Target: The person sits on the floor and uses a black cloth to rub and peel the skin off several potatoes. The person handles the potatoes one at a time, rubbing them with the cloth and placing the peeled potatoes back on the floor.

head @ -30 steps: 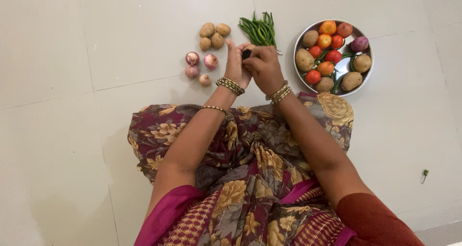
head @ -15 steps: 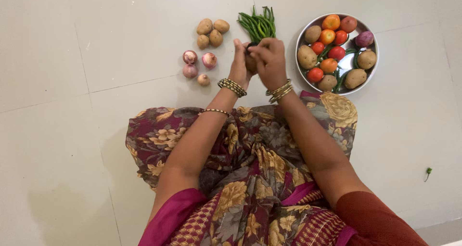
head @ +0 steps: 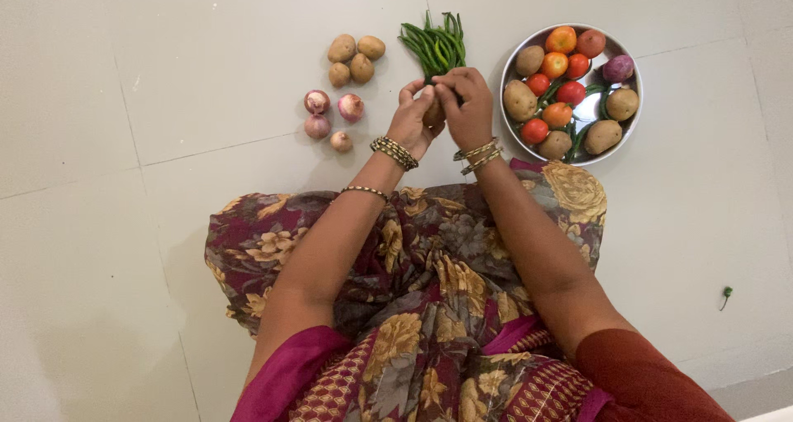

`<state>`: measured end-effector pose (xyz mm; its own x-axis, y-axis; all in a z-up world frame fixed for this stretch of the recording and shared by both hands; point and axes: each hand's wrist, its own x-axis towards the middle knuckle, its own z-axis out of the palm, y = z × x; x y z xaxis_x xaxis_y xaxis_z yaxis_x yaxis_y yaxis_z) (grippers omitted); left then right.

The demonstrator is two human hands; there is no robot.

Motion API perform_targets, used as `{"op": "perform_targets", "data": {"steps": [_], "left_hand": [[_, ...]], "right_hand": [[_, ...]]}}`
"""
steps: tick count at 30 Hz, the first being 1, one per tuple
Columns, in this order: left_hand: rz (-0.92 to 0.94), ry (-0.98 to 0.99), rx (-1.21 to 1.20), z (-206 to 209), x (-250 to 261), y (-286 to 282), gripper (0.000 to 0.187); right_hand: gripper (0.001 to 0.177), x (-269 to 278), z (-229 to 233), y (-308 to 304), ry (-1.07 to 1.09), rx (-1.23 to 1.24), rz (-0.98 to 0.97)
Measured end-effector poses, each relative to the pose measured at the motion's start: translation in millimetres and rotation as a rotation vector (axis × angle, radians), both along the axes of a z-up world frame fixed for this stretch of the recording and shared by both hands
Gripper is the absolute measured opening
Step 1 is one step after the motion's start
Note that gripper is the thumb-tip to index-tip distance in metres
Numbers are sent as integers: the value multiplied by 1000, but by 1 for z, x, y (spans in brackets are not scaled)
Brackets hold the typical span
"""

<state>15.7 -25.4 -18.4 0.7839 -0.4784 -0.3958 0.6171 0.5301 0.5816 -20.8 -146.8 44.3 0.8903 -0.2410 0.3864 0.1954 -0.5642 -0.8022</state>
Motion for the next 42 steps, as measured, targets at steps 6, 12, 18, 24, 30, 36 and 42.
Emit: {"op": "perform_targets", "data": {"steps": [6,12,18,24,30,36,42], "left_hand": [[117,-9,-212,-7,6,5,27],[200,-35,-251,10,18,15,30],[198,-67,-260,20,11,15,30],[137,-95,-165,21,1,8,30],[113,-160,-73,20,-1,7,35],[-29,-213,-13,14,-8,3,53],[-152,-237,128,14,-13,2,70]], "right_hand": [[17,-13,9,15,-208,-243,78],[13,-23,6,27,-191,-288,210],[13,-27,7,28,-232,-199,101],[12,-21,14,17,-165,-38,20],[12,-21,19,10,-79,50,18],[12,-8,6,-2,-107,-11,-19],[18,3,-24,-28,228,710,86]]}}
